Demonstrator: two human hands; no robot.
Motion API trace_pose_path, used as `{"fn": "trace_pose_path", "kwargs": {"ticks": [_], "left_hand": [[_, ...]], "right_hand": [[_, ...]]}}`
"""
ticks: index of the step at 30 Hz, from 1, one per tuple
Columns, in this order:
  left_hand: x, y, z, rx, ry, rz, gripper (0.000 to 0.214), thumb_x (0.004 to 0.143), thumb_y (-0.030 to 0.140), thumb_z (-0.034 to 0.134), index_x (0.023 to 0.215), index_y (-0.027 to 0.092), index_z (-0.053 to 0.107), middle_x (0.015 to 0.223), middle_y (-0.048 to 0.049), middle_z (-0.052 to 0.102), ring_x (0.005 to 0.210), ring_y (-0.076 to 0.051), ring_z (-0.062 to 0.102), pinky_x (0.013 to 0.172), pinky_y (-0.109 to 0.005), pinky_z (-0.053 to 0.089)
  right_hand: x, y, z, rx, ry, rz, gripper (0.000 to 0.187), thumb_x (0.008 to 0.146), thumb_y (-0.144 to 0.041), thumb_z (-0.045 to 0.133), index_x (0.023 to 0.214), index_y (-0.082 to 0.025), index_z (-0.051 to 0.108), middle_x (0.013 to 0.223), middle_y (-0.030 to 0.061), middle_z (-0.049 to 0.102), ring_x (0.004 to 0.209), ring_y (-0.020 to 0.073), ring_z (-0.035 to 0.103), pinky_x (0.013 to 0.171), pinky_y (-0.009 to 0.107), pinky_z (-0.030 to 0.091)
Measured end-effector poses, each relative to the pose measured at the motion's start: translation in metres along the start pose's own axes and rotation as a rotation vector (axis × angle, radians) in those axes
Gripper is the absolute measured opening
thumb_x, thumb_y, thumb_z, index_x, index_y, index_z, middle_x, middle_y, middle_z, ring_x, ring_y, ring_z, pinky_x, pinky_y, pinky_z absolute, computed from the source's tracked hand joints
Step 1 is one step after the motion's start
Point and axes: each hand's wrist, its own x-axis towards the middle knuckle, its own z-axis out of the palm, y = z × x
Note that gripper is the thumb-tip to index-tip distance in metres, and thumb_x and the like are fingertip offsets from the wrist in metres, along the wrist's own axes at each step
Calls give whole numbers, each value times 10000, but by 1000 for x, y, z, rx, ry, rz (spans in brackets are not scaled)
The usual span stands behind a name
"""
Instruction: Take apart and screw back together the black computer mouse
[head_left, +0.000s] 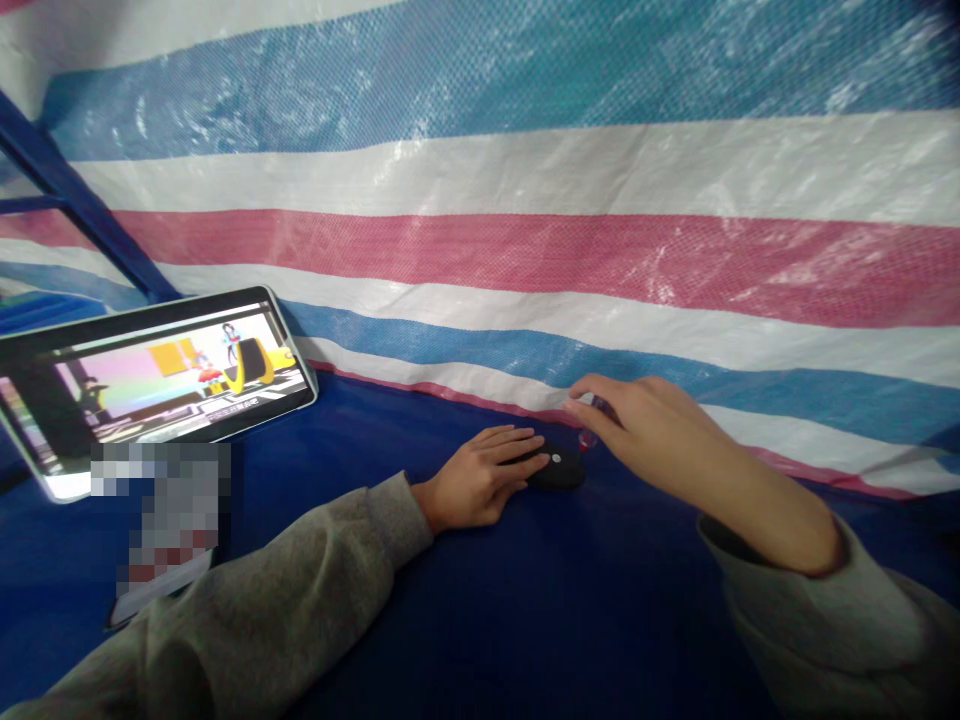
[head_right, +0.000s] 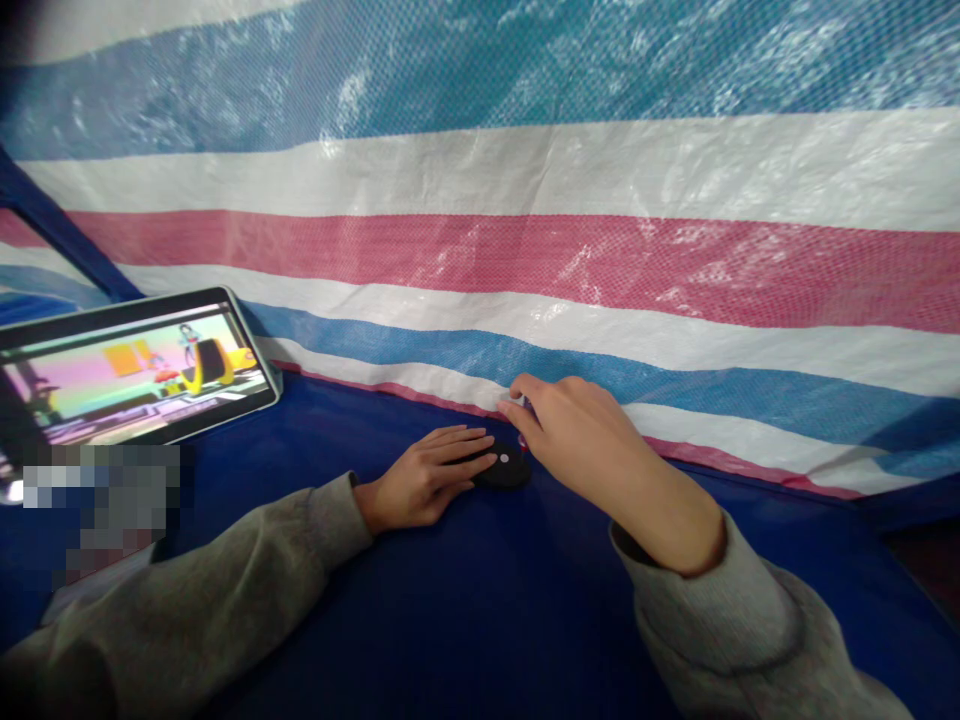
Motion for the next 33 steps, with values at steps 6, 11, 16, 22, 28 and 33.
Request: {"fn": "trace_pose_path", "kwargs": {"ticks": [6,11,16,22,28,33], "left_hand": [[0,1,-1,-6,-4,-5,423,932,183,483,1355,189,509,1406,-107,530,1345,-239,458,1121,-468,382],[0,0,-1,2,-11,-4,426,929,183,495,1355,179,507,1415,-98,522,1351,-228,449,1131,-450,372],[-1,-1,1,9,-10,0,428,929,186,493,1357,179,505,1416,-103,521,1362,-232,434,1133,-455,367],[0,1,0,6,3,9,420,934,179,478,1353,180,507,1406,-104,531,1351,-232,450,1121,-456,383],[1,1,-1,16,9,12,409,932,179,480,1339,173,522,1401,-103,536,1342,-240,462,1119,-457,389],[0,0,0,16,7,12,409,937,183,476,1344,171,519,1411,-104,525,1349,-240,453,1124,-459,382]], "right_hand": [[0,2,1,25,40,-56,324,915,-226,389,1088,-187,660,1004,80,734,882,223,686,718,306,444],[0,0,-1,-18,-16,12,368,966,-389,361,1076,-226,672,772,61,733,724,245,688,631,322,423],[-1,-2,-2,-2,-51,19,380,958,-391,357,1116,-211,652,846,82,739,813,262,698,685,336,443],[-2,-2,-2,2,-73,34,365,906,-306,408,1183,-199,620,879,84,738,858,260,697,746,342,458],[-2,-4,-3,7,-94,45,385,892,-284,399,1192,-180,616,893,100,740,900,267,695,772,347,460],[-2,-3,-3,20,-83,27,391,868,-249,423,1198,-178,620,861,89,743,891,257,694,773,335,458]]}}
